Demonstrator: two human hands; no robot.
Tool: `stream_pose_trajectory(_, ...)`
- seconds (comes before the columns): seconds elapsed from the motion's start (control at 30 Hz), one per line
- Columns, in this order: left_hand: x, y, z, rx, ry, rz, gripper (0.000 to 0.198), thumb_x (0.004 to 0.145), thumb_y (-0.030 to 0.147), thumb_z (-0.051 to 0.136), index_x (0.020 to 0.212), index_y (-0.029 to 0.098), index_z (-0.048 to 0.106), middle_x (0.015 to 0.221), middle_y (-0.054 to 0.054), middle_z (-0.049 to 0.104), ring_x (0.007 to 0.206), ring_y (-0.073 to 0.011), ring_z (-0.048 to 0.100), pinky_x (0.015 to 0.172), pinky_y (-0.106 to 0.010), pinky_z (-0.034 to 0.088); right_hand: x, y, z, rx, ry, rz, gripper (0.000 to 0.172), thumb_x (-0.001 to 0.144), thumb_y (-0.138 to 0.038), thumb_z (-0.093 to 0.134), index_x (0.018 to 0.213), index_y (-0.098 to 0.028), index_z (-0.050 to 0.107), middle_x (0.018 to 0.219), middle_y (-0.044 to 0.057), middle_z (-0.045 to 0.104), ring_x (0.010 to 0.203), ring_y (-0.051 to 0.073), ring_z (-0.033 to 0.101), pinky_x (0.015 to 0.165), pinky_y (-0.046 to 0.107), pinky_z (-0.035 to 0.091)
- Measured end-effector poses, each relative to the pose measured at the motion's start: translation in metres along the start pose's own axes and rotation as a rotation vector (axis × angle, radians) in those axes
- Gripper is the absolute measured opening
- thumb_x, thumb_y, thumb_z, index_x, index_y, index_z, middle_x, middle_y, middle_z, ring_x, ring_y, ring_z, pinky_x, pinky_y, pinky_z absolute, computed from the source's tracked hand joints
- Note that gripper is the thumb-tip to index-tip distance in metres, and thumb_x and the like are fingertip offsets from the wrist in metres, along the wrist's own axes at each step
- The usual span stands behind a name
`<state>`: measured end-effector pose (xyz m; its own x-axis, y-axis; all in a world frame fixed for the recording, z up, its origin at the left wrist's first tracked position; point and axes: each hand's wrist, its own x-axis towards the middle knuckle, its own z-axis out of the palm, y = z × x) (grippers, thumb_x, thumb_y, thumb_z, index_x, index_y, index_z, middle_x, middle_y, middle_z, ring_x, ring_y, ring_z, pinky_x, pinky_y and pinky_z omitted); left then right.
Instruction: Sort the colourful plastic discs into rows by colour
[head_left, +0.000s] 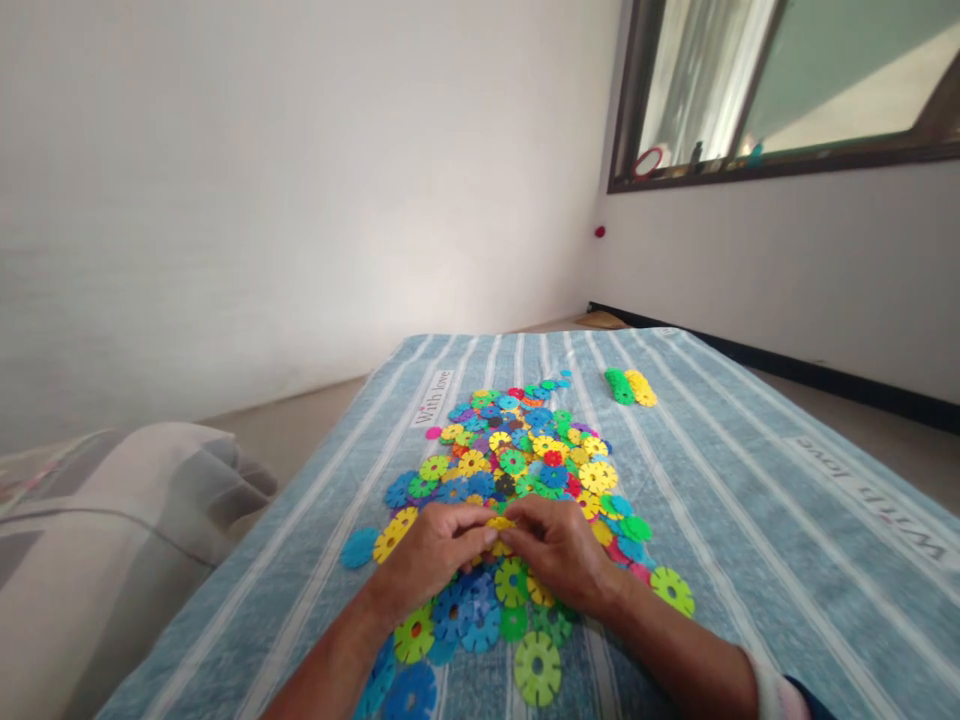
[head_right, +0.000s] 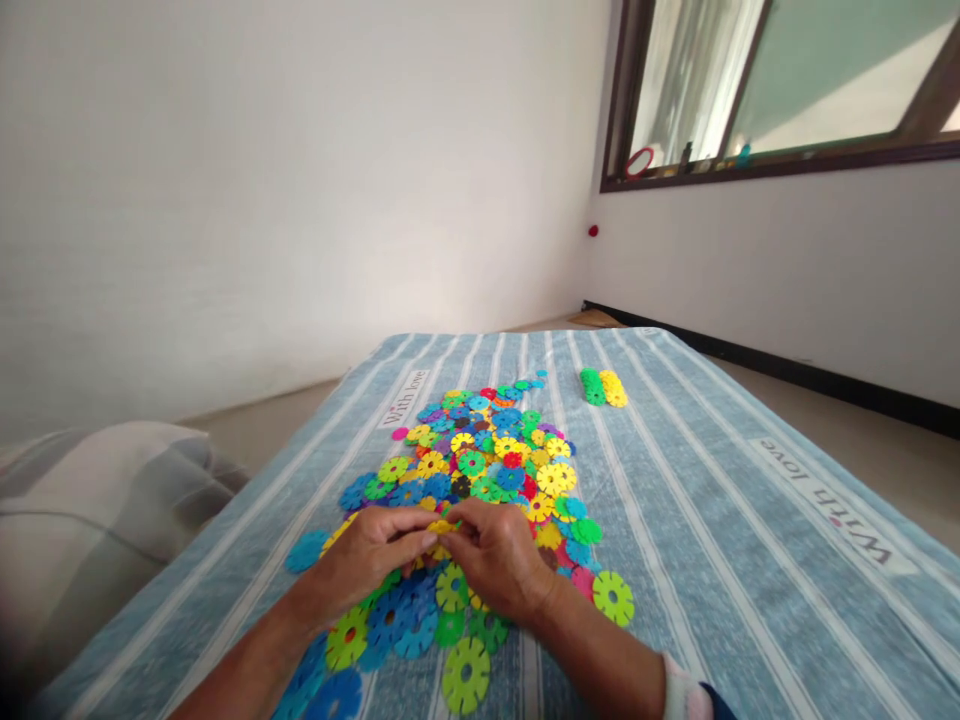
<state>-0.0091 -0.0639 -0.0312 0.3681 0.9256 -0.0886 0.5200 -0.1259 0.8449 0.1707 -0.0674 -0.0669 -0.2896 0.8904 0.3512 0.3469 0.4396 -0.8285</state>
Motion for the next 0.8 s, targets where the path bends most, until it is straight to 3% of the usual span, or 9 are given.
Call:
stream_pose_trajectory(0.43, 0.003, -0.006, -0.003, 0.09, -0.011, 0.021, 0.028, 0.082, 0.043, 0.051, 0.076, 0.02, 0.067, 0.063, 0.002, 0.061, 0.058, -0.0138, 0.055, 0.056, -0.022, 0.043, 0.007, -0.001, -0.001, 0.125, -0.021, 0.112, 0.008, 0.075, -0.025, 0.065, 0.076, -0.018, 0.069, 0.055, -0.006, 0.049, 0.051, 0.007, 0.04, 0.049, 0.02, 0.029)
stream_pose_trajectory(0.63, 0.006, -0.004, -0.003, 0.069, -0.015, 0.018, 0.029, 0.083, 0.043, 0.05, 0.081, 0.02, 0.067, 0.064, 0.003, 0.061, 0.059, -0.014, 0.055, 0.056, -0.022, 0.043, 0.012, -0.002, -0.006, 0.389, -0.193, 0.28, 0.012, 0.074, -0.016, 0.059, 0.084, -0.017, 0.064, 0.051, -0.008, 0.048, 0.042, 0.007, 0.043, 0.04, 0.018, 0.03)
stream_pose_trajectory(0.8, 0.006, -0.004, 0.001, 0.098, 0.016, 0.025, 0.028, 0.082, 0.043, 0.052, 0.08, 0.02, 0.069, 0.063, 0.003, 0.061, 0.058, -0.0135, 0.056, 0.055, -0.021, 0.043, 0.012, -0.004, -0.009, 0.3, -0.147, 0.247, 0.011, 0.073, -0.012, 0.058, 0.08, -0.017, 0.062, 0.05, -0.009, 0.048, 0.042, 0.006, 0.044, 0.04, 0.016, 0.029)
